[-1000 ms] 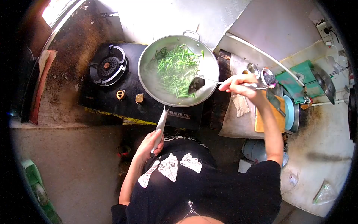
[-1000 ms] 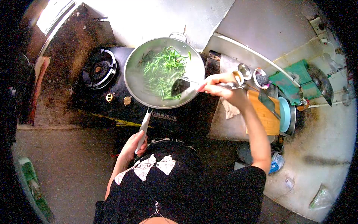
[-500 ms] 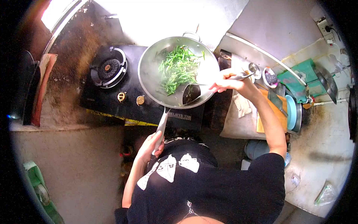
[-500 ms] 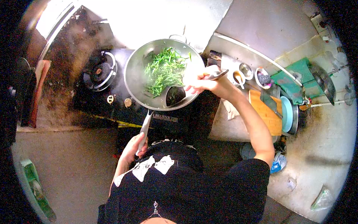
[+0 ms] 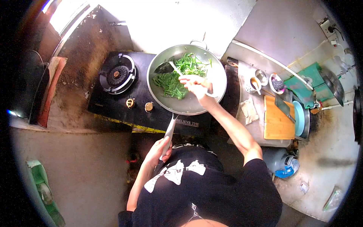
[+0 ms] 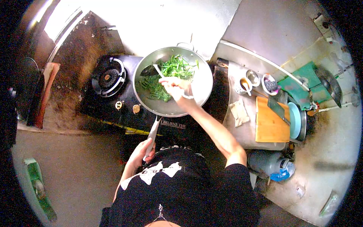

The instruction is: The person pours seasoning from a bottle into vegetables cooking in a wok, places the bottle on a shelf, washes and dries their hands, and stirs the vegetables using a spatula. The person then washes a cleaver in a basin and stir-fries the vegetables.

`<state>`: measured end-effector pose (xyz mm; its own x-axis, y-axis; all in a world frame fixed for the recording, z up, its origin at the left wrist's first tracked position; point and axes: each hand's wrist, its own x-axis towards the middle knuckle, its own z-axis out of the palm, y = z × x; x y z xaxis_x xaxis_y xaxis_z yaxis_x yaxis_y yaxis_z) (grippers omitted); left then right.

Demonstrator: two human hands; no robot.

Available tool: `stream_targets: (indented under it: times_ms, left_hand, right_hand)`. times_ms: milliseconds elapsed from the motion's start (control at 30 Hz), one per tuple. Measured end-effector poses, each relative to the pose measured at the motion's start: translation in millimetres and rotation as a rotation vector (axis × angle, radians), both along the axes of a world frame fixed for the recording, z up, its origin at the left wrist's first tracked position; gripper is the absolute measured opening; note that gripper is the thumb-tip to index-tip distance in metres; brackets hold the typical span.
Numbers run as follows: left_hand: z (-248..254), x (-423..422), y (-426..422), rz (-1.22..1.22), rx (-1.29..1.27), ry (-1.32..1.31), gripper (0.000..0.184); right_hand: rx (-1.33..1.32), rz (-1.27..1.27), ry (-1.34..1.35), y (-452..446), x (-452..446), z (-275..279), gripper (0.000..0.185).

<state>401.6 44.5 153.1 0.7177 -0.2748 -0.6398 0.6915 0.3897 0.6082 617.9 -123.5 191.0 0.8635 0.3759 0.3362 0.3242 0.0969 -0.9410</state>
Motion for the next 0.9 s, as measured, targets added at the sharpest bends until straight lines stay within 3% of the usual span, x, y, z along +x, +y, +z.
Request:
stream_targets:
  times_ms: [33,67,100,233,367,400,467,533,600,667,700,767,900]
  left_hand:
    - [-4,-2,0,-0.01,0.003,-0.029,0.04]
    - [-8,-3,1,-0.019,0.007,-0.057,0.04]
    - [-7,-2,1,-0.018,0.025,-0.043,0.04]
    - [-7,0,1,-0.007,-0.024,-0.01,0.04]
    - [-3,0,0,-0.022,0.01,-0.003,0.04]
    - [-3,1,-1,-0.022,0.0,-0.003,0.04]
    - [-3,0,-1,-0.028,-0.006,-0.002,0.039]
    - [-1,1,-1,-0.036,-0.013,-0.008,0.039]
    - [1,2,-2,-0.039,0.001,0.001,0.039]
    - [0,2,-3,-0.036,0.005,-0.003,0.039]
    - [-1,2,-4,-0.039,0.001,-0.005,0.039]
    - [-3,1,-3,-0.028,-0.001,0.002,0.039]
    - [-7,0,-3,-0.029,-0.006,0.0,0.04]
  right_hand:
    - [-0.252,0.052,-0.011,-9,-6,-5,0.018]
    - [-0.19,0.133,-0.253,-14,-13,-7,0.014]
    - [-0.247,0.192,-0.321,-24,-19,-4,0.012]
    - [-0.441,0.326,-0.411,-60,-40,38,0.004]
    - [-0.54,0.058,-0.419,-48,-24,21,0.009]
    - [-0.333,-0.055,-0.389,-36,-17,0,0.011]
    - [-0.242,-0.12,-0.103,-22,-19,-21,0.012]
    - [-0.211,-0.044,-0.132,-18,-32,-9,0.013]
    - [-0.301,0.043,-0.143,-32,-42,17,0.012]
    - [-0.465,0.06,-0.32,-39,-47,31,0.011]
    - [-0.51,0.049,-0.239,-40,-44,35,0.01]
    - [-0.392,-0.011,-0.099,-34,-22,17,0.014]
    - [-0.117,-0.077,-0.03,-7,16,30,0.021]
